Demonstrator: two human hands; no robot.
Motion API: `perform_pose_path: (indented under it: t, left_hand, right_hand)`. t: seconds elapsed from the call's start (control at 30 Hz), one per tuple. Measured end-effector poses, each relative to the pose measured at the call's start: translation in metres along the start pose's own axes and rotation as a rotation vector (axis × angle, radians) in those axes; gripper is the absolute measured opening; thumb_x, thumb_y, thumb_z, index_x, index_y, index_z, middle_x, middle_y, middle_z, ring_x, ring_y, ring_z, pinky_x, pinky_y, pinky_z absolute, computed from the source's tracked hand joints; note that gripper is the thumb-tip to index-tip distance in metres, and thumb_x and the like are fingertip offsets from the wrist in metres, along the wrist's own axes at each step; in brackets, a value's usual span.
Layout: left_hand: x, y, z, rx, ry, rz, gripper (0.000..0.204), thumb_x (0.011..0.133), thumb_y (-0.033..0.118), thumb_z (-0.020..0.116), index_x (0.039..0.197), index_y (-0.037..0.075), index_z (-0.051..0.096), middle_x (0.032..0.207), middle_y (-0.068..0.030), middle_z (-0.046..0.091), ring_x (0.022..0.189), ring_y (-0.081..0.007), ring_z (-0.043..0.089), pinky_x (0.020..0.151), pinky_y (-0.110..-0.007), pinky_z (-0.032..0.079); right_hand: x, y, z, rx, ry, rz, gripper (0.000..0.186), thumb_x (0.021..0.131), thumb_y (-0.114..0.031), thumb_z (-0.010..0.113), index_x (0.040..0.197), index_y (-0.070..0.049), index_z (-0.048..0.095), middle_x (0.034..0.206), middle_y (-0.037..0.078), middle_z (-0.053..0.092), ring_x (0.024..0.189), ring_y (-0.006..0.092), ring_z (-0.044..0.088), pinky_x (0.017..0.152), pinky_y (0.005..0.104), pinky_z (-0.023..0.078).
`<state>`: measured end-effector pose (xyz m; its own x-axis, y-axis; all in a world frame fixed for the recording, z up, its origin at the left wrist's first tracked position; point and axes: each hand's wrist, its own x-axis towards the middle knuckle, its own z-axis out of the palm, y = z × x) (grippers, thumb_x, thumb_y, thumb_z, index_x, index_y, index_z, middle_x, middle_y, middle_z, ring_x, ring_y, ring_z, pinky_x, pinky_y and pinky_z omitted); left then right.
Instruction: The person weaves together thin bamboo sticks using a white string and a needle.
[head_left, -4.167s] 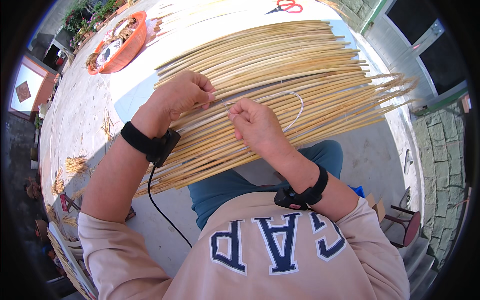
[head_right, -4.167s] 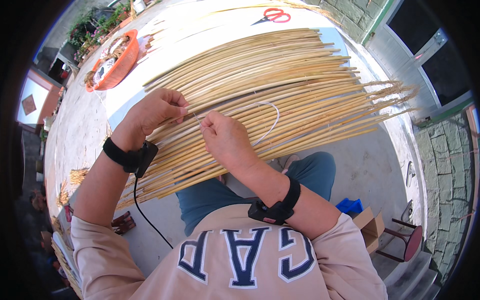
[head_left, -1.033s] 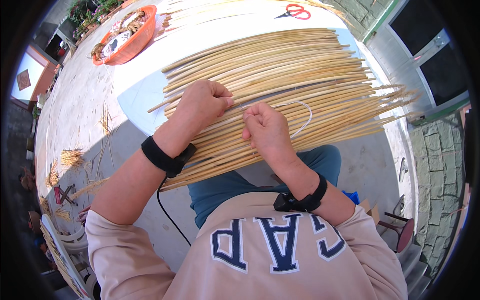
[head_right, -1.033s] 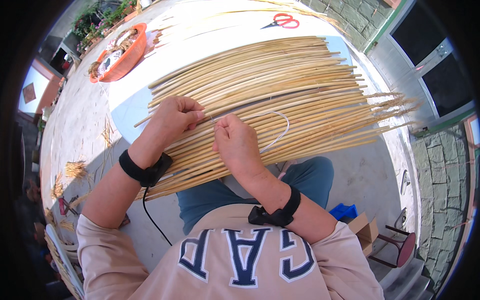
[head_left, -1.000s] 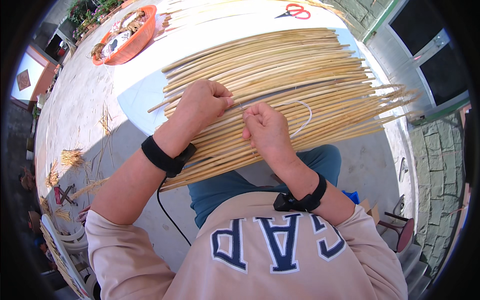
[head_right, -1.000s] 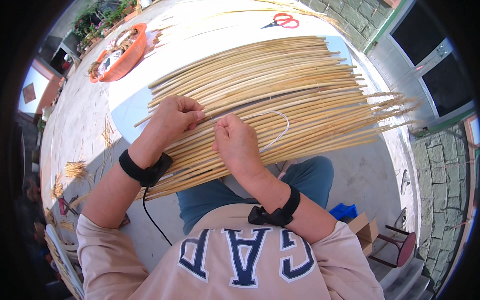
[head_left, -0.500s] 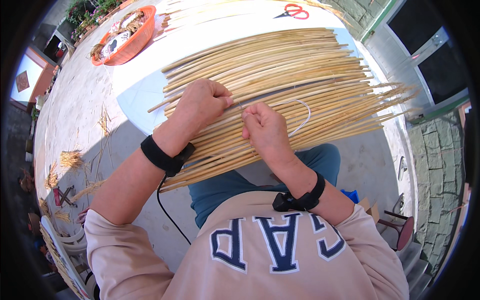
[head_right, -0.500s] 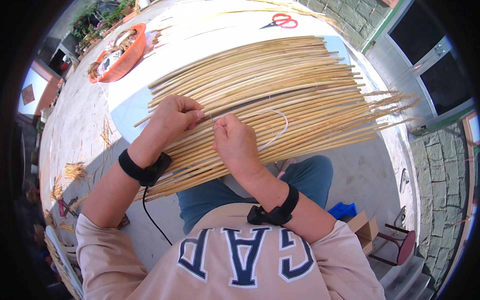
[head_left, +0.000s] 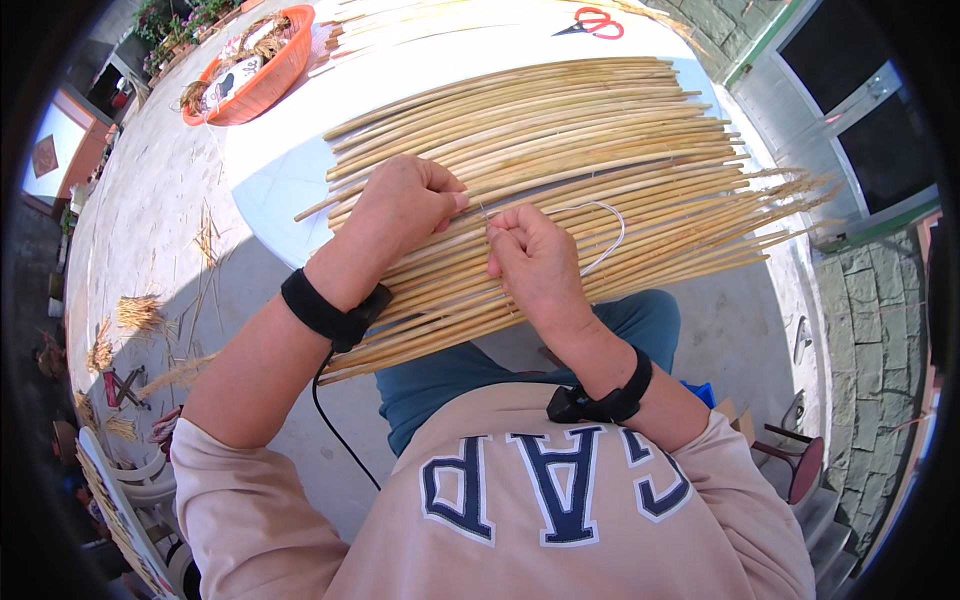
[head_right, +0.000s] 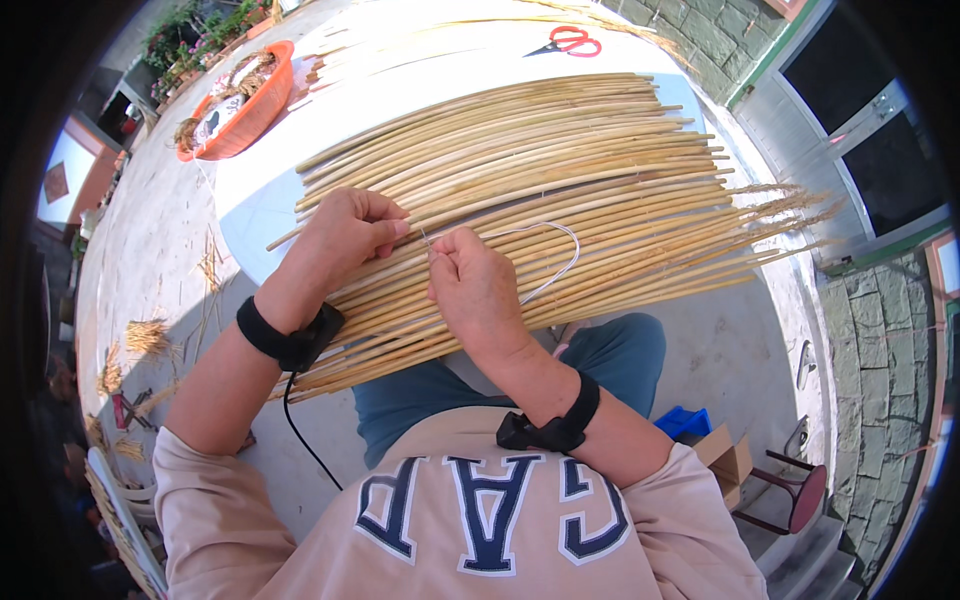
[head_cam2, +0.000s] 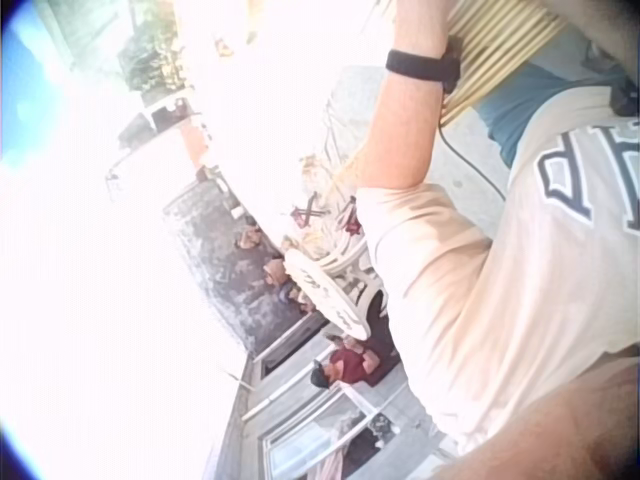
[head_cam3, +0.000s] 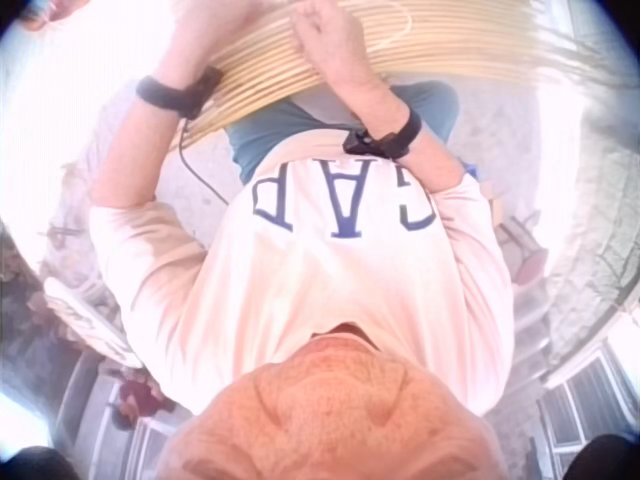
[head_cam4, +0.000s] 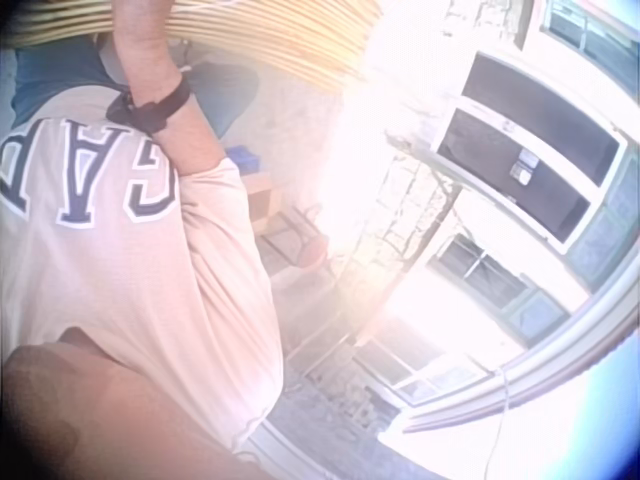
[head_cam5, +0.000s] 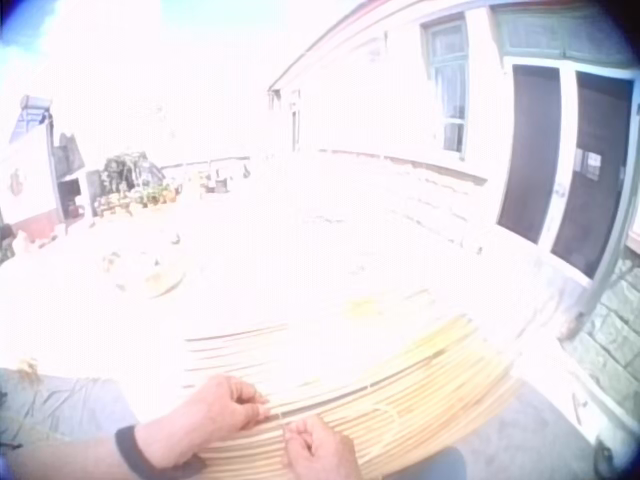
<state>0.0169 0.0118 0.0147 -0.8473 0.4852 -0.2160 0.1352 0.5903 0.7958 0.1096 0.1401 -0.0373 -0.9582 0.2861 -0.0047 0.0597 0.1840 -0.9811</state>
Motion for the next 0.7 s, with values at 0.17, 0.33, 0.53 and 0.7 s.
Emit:
perform_pose_path:
  t: [0.17, 0.33, 0.53, 0.7]
  left_hand:
    - [-0.002, 0.004, 0.004, 0.0, -0.017, -0.005, 0.012, 0.077, 0.007, 0.059, 0.081, -0.004, 0.064, 0.054, 0.0008, 0.051, 0.048, -0.004, 0.04, 0.043, -0.02, 0.032]
    - [-0.003, -0.007, 0.014, 0.052, 0.013, 0.121, 0.012, 0.076, 0.007, 0.059, 0.077, -0.005, 0.064, 0.051, -0.0001, 0.051, 0.047, -0.0045, 0.041, 0.044, -0.022, 0.033]
    - [-0.005, -0.001, 0.017, 0.095, 0.043, 0.143, 0.013, 0.075, 0.007, 0.059, 0.077, -0.005, 0.064, 0.051, -0.0009, 0.051, 0.046, -0.0055, 0.041, 0.044, -0.024, 0.034]
    - [-0.004, -0.003, 0.016, 0.093, 0.04, 0.127, 0.012, 0.076, 0.008, 0.059, 0.073, -0.004, 0.063, 0.051, -0.0008, 0.051, 0.047, -0.0056, 0.042, 0.044, -0.023, 0.034]
  right_hand:
    - [0.001, 0.012, 0.005, -0.073, 0.076, -0.05, 0.009, 0.08, -0.011, 0.054, 0.079, -0.002, 0.057, 0.06, 0.014, 0.058, 0.055, 0.0268, 0.059, 0.053, 0.0349, 0.045]
    - [0.006, 0.016, 0.008, -0.13, 0.138, -0.122, 0.01, 0.078, -0.012, 0.056, 0.077, -0.003, 0.057, 0.062, 0.016, 0.058, 0.061, 0.0328, 0.058, 0.056, 0.0382, 0.045]
    - [0.005, 0.004, 0.004, -0.045, 0.105, -0.033, 0.008, 0.078, -0.008, 0.055, 0.077, -0.001, 0.055, 0.061, 0.015, 0.059, 0.052, 0.0251, 0.059, 0.052, 0.0345, 0.046]
    - [0.003, -0.015, 0.003, 0.173, 0.057, 0.178, 0.008, 0.079, -0.006, 0.054, 0.076, 0.001, 0.051, 0.059, 0.013, 0.058, 0.043, 0.0176, 0.056, 0.046, 0.0308, 0.045]
